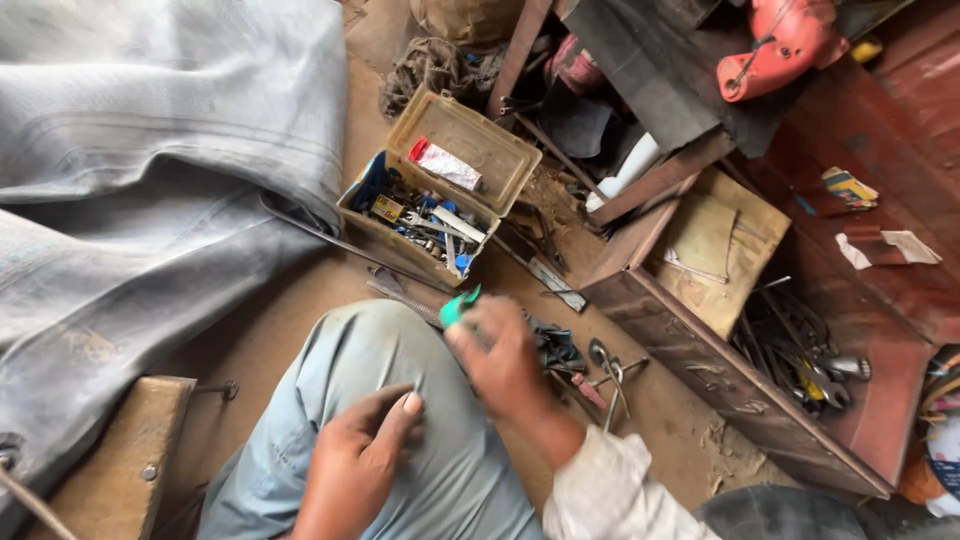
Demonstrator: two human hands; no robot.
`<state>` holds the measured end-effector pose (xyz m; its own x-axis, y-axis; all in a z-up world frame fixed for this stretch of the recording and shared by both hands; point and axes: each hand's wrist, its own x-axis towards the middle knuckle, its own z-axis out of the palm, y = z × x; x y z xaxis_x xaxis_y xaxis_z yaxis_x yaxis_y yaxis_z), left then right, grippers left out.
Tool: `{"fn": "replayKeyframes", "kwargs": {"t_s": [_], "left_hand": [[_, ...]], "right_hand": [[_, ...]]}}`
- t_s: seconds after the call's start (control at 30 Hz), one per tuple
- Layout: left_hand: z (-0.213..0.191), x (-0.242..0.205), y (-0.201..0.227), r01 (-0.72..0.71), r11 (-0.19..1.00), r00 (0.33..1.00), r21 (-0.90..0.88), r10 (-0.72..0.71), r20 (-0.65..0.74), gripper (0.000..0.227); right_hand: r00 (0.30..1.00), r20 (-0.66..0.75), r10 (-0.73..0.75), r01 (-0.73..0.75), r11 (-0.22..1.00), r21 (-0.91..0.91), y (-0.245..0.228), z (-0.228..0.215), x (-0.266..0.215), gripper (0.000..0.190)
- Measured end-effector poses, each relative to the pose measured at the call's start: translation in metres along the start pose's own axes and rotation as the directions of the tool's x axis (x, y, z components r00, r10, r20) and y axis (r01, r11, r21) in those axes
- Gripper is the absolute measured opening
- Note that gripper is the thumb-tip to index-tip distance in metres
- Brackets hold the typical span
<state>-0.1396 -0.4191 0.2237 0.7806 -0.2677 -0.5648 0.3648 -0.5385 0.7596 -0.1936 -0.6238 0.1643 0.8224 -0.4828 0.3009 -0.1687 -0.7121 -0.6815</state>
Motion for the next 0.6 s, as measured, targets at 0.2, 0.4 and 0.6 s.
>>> {"fn": "replayKeyframes", "kwargs": {"t_s": [0.2, 0.4, 0.6], "left_hand": [[0.000, 0.012, -0.023, 0.069, 0.838, 0.942, -0.542, 0.124, 0.311, 0.045], [-0.045, 0.005, -0.066, 0.022, 0.768, 1.000, -0.640, -0.013, 0.020, 0.031], [-0.117, 0.012, -0.165, -0.076, 0.929, 0.991, -0.362, 0.029, -0.134, 0.035]], "right_hand": [[0.968, 0.247, -0.032, -0.073, 0.911, 0.407, -0.097, -0.037, -0.030, 0.017], [0.940, 0.340, -0.023, -0.156, 0.859, 0.487, -0.010, -0.021, -0.037, 0.011], [0.825, 0.124, 0.551, -0.561, 0.826, 0.064, 0.133, -0.055, -0.008, 0.022]]}}
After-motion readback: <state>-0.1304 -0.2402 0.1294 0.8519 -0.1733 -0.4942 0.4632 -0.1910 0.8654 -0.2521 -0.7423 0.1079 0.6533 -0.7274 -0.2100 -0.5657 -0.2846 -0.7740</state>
